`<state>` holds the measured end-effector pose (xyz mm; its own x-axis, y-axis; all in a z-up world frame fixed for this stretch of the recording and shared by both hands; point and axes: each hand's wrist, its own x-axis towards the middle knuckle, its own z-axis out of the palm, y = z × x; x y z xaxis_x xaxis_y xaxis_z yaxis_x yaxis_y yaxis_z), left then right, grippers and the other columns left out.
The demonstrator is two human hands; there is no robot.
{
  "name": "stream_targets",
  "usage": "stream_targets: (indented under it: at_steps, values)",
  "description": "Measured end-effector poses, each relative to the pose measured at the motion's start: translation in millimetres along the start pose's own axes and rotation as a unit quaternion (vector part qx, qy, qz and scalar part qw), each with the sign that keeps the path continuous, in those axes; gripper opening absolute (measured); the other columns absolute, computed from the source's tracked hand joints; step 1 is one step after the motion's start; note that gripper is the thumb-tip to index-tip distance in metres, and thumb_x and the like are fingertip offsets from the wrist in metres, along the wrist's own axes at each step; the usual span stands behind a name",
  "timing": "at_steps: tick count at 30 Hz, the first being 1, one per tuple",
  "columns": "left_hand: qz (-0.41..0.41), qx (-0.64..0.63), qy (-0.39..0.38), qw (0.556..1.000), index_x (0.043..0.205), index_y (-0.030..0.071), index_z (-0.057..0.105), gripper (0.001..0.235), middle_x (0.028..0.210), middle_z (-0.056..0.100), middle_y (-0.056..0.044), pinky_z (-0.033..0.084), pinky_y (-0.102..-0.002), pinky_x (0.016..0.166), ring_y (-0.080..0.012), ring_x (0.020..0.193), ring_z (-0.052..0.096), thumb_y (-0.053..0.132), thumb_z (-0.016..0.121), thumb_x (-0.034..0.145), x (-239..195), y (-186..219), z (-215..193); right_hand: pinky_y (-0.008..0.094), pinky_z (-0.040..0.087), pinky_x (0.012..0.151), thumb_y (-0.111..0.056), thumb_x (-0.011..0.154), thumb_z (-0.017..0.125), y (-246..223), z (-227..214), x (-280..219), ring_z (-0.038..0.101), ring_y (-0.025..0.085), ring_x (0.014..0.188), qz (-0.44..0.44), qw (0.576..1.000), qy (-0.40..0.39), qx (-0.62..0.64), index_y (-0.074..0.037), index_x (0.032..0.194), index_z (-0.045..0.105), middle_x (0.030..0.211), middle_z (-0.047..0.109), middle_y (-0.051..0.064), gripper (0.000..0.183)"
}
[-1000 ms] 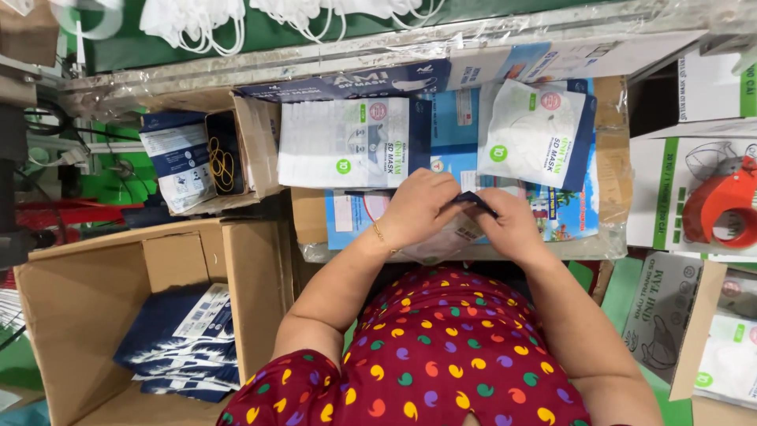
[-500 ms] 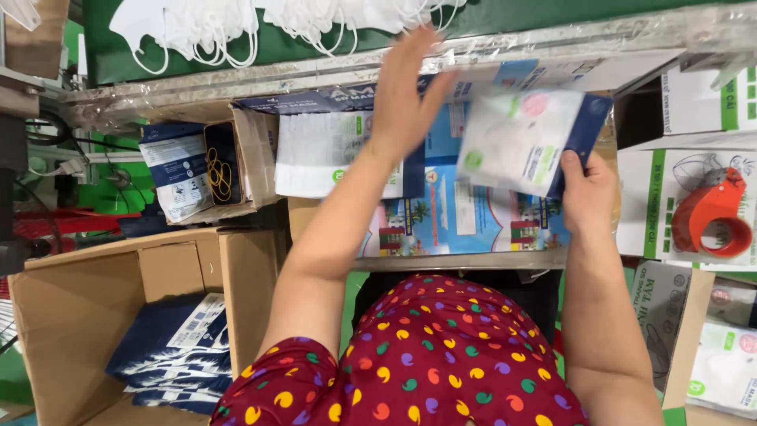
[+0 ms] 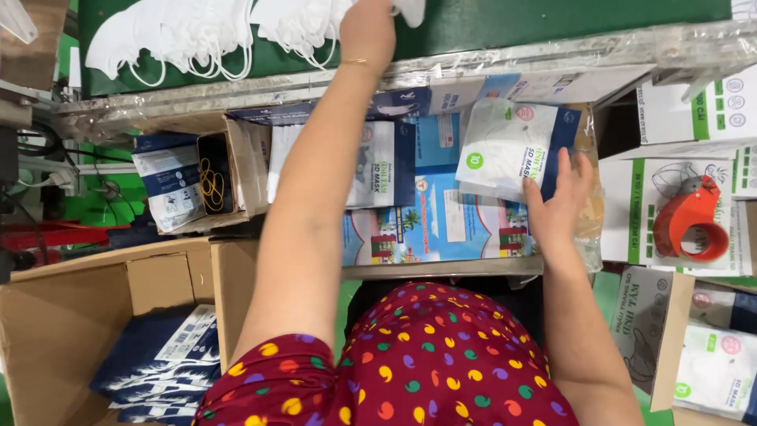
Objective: The person picks white face masks from a conveyor and places each mask into a clear plastic bag, pressing the bag closed. They also fold a cardboard box, seal it with a tape dispenser, and stack packed boxes and bags on the work table.
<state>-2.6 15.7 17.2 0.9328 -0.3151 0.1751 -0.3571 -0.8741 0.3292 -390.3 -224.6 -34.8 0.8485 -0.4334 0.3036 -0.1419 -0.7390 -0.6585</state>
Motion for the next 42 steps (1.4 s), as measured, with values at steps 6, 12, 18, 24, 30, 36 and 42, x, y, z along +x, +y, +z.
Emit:
stream_targets:
  at_steps: [6, 12, 18, 24, 30, 36, 42]
  values:
    - [-0.029, -0.622, -0.063, 0.78, 0.134, -0.003, 0.056, 0.04, 0.122, 0.072, -0.011, 0.057, -0.038, 0.097, -0.019, 0.109, 0.068, 0.01, 0.067, 0.098, -150.8, 28.0, -66.4, 0.043, 0.032, 0.127, -0.011, 0.094, 0.076, -76.9, -34.7, 8.8, 0.036, 0.031, 0.151, -0.041, 0.972, -0.023, 0.232, -0.002, 0.159, 0.041, 0.165, 0.032, 0.018, 0.074]
    - [0.001, -0.641, -0.219, 0.736, 0.158, 0.001, 0.034, 0.072, 0.152, 0.05, -0.014, 0.036, -0.042, 0.121, -0.0232, 0.14, 0.046, 0.016, 0.07, 0.098, -300.1, 45.2, -13.5, 0.037, 0.045, 0.112, -0.005, 0.088, 0.073, -112.6, -4.3, -1.8, 0.055, 0.023, 0.132, 0.201, 0.822, -0.214, 0.488, -0.003, 0.146, 0.051, 0.144, 0.058, 0.018, 0.062]
    - [0.186, -0.323, -0.073, 0.925, 0.162, 0.0, 0.013, 0.114, 0.17, 0.01, -0.021, 0.002, -0.06, 0.128, -0.0376, 0.16, 0.004, 0.028, 0.085, 0.078, -295.8, 30.1, -84.5, 0.037, 0.052, 0.102, -0.011, 0.086, 0.08, -76.2, 25.5, -43.2, 0.066, 0.027, 0.117, -0.071, 0.955, -0.212, 0.195, -0.006, 0.141, 0.056, 0.127, 0.069, 0.017, 0.061]
    - [0.241, -0.101, -0.174, 0.95, 0.156, 0.01, 0.03, 0.112, 0.165, 0.022, -0.016, 0.003, -0.073, 0.117, -0.045, 0.153, 0.007, 0.038, 0.091, 0.065, -294.8, 46.3, -43.8, 0.035, 0.05, 0.099, -0.018, 0.077, 0.087, -69.4, 66.9, -60.4, 0.063, 0.028, 0.117, -0.07, 0.938, -0.172, 0.293, -0.001, 0.151, 0.032, 0.132, 0.059, 0.017, 0.094]
    - [0.277, -0.063, -0.08, 0.955, 0.145, 0.019, 0.048, 0.084, 0.162, 0.04, -0.004, 0.009, -0.074, 0.124, -0.0334, 0.158, 0.021, 0.027, 0.085, 0.069, -294.5, 66.6, -42.9, 0.036, 0.053, 0.104, -0.005, 0.084, 0.083, -62.6, 65.0, -59.5, 0.065, 0.026, 0.121, -0.054, 0.922, -0.185, 0.335, -0.004, 0.146, 0.047, 0.134, 0.063, 0.016, 0.071]
    - [0.304, -0.066, -0.008, 0.95, 0.153, 0.022, 0.044, 0.073, 0.163, 0.035, -0.01, 0.008, -0.073, 0.123, -0.035, 0.158, 0.017, 0.023, 0.078, 0.087, -302.7, 73.5, -31.3, 0.033, 0.055, 0.095, -0.006, 0.082, 0.079, -38.7, 81.9, -60.9, 0.07, 0.025, 0.107, -0.042, 0.943, -0.222, 0.243, -0.009, 0.119, 0.066, 0.116, 0.07, 0.011, 0.04]
    - [0.257, -0.347, -0.094, 0.897, 0.149, 0.011, 0.044, 0.065, 0.151, 0.042, -0.013, 0.034, -0.053, 0.12, -0.036, 0.145, 0.039, 0.025, 0.071, 0.092, -285.6, 42.5, -54.0, 0.038, 0.056, 0.084, -0.011, 0.083, 0.074, -70.1, 4.5, -23.9, 0.073, 0.03, 0.096, -0.116, 0.929, -0.276, 0.219, -0.008, 0.113, 0.075, 0.107, 0.075, 0.013, 0.03]
